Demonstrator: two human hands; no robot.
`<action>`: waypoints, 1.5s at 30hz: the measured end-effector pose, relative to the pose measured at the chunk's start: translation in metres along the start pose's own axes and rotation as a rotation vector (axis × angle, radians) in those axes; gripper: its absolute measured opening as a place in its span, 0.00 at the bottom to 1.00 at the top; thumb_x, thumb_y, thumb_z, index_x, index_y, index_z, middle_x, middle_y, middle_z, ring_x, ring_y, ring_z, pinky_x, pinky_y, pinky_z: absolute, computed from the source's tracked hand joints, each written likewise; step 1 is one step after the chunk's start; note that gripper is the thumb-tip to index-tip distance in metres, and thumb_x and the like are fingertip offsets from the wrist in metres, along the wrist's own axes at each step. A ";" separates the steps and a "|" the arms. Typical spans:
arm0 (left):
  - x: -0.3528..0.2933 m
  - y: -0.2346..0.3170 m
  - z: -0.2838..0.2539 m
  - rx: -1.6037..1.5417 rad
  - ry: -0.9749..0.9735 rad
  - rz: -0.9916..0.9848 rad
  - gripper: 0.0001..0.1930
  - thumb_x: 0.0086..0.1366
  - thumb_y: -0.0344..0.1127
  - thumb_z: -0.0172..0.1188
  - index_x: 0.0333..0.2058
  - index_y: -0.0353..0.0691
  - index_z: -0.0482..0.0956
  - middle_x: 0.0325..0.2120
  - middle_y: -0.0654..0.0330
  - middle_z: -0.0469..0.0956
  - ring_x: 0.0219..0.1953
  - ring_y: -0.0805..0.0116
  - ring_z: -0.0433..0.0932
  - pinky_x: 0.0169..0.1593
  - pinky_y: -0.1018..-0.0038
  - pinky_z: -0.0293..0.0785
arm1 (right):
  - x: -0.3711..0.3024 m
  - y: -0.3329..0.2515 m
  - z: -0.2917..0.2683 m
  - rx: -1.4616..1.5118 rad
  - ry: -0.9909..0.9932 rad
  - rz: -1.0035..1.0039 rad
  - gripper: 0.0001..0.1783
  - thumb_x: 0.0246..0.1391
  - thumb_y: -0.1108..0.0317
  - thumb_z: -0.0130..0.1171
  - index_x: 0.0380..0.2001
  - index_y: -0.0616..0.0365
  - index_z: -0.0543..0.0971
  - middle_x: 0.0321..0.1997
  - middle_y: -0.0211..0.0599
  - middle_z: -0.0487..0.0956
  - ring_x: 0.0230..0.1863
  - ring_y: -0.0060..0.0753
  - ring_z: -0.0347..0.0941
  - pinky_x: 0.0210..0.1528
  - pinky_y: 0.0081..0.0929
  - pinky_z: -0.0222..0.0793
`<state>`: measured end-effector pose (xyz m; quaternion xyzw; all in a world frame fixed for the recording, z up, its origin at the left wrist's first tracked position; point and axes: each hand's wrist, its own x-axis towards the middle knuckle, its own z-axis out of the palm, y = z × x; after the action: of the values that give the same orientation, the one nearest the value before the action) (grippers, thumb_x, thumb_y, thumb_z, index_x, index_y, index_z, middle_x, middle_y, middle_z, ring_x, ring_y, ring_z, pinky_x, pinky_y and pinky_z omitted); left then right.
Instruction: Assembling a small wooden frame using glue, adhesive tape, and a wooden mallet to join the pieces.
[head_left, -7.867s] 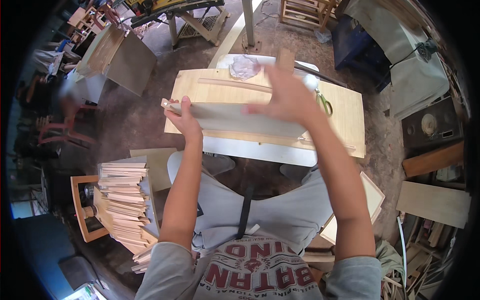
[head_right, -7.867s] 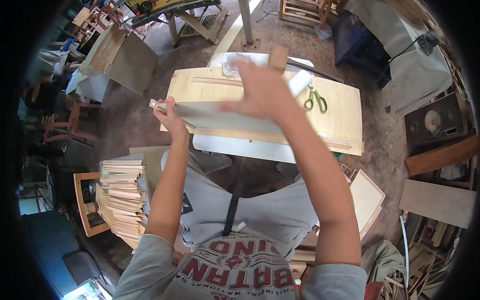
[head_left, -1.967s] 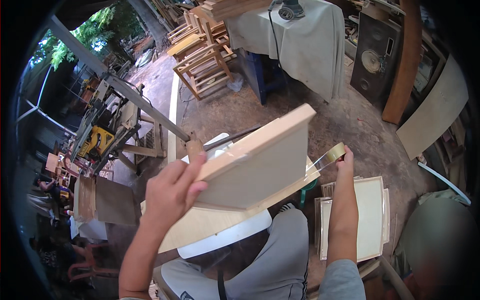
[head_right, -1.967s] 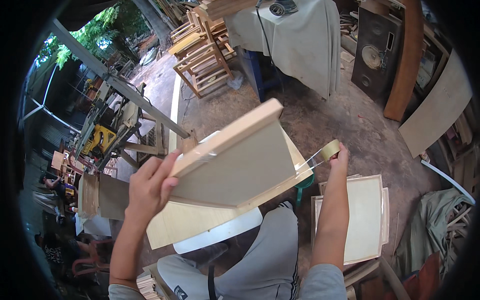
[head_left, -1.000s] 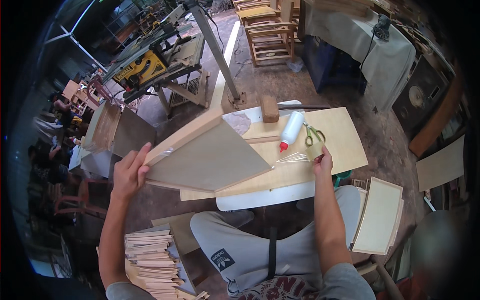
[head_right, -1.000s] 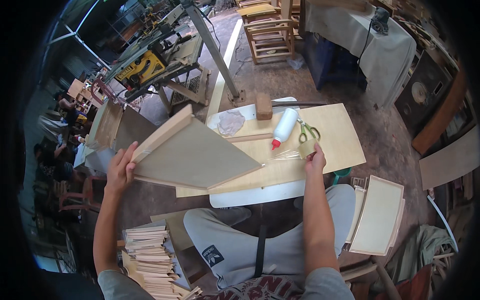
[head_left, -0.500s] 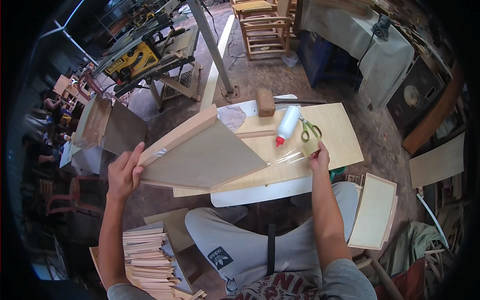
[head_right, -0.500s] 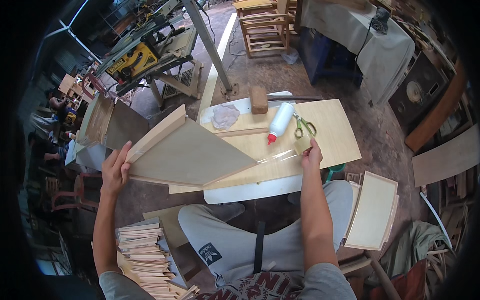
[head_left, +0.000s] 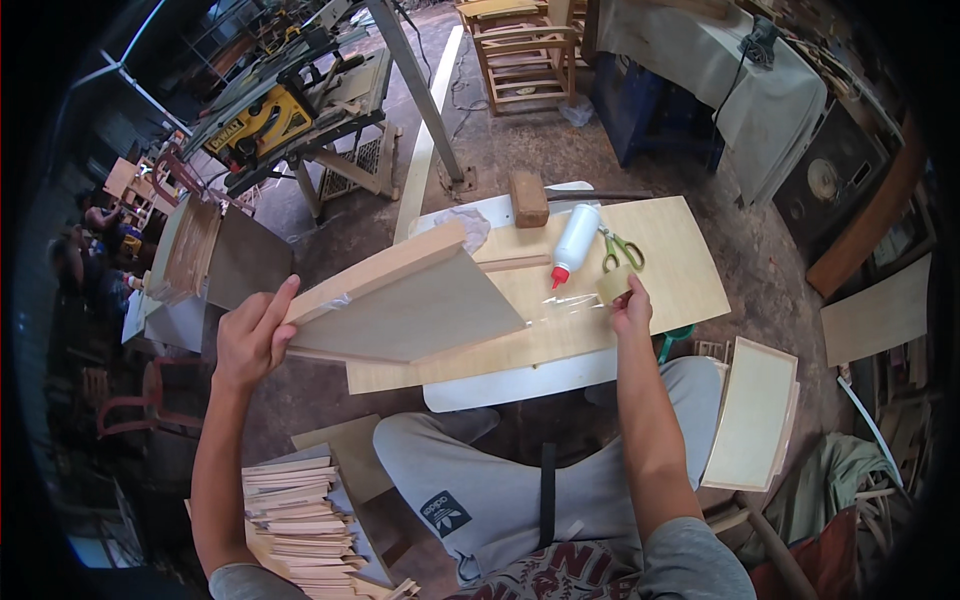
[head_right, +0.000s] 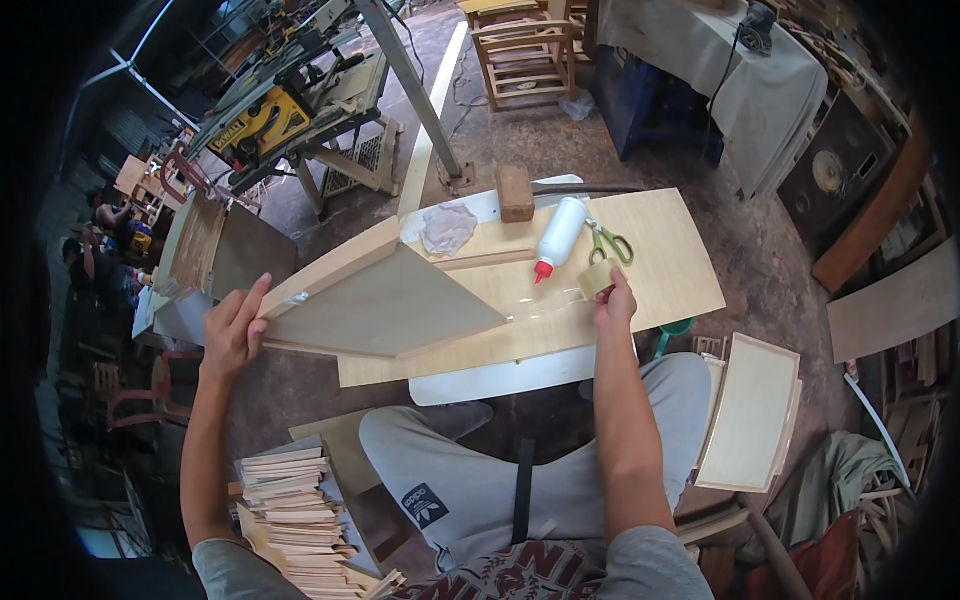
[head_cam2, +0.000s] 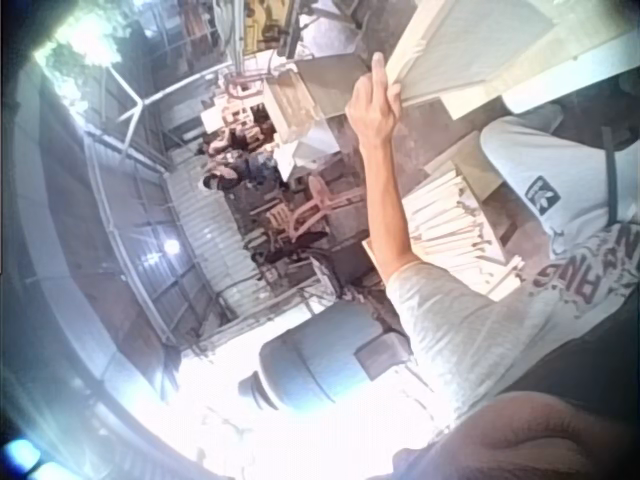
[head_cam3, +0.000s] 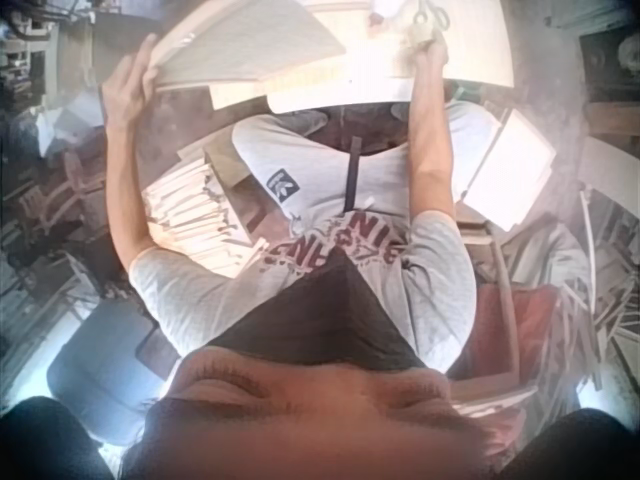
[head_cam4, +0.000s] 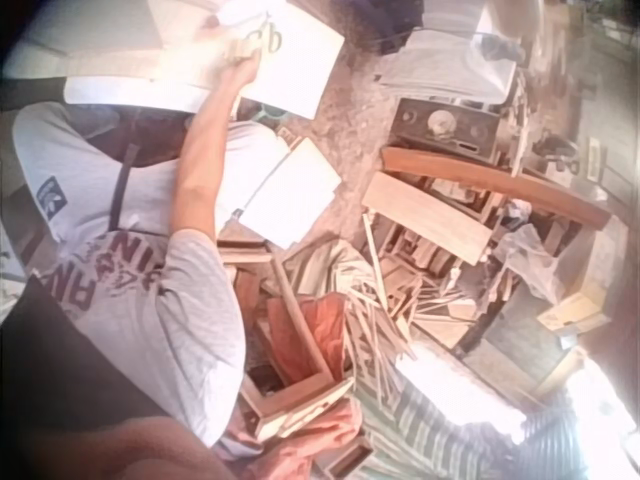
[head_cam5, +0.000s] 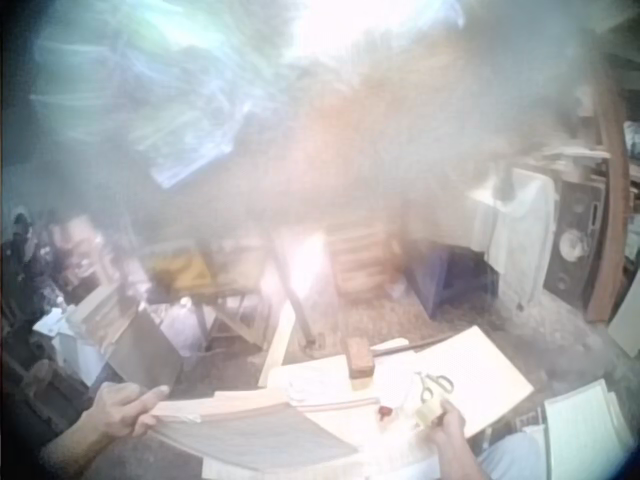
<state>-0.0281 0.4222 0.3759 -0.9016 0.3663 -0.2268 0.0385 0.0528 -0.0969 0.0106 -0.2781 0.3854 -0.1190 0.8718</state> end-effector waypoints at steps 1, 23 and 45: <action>-0.001 -0.001 0.000 0.006 -0.005 0.000 0.27 0.75 0.51 0.51 0.60 0.36 0.78 0.27 0.58 0.75 0.26 0.60 0.77 0.29 0.66 0.74 | -0.002 0.003 0.003 0.002 0.002 0.001 0.08 0.62 0.63 0.65 0.31 0.53 0.79 0.23 0.25 0.77 0.17 0.20 0.68 0.17 0.16 0.62; -0.001 -0.001 0.004 0.041 0.017 -0.023 0.25 0.74 0.48 0.54 0.61 0.37 0.78 0.28 0.59 0.76 0.26 0.63 0.77 0.30 0.67 0.74 | -0.017 0.007 0.009 -0.006 0.126 -0.050 0.09 0.60 0.66 0.67 0.38 0.59 0.81 0.25 0.30 0.78 0.16 0.22 0.66 0.15 0.20 0.56; 0.050 0.089 0.044 -0.082 0.240 -0.569 0.29 0.78 0.53 0.39 0.45 0.36 0.86 0.39 0.53 0.85 0.44 0.53 0.82 0.54 0.61 0.71 | 0.014 -0.037 -0.012 0.402 -0.046 0.244 0.19 0.68 0.69 0.48 0.59 0.64 0.73 0.55 0.43 0.79 0.55 0.42 0.77 0.63 0.43 0.72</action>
<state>-0.0345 0.3191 0.3348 -0.9356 0.1102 -0.3182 -0.1063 0.0536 -0.1373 0.0167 -0.0529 0.3648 -0.0806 0.9261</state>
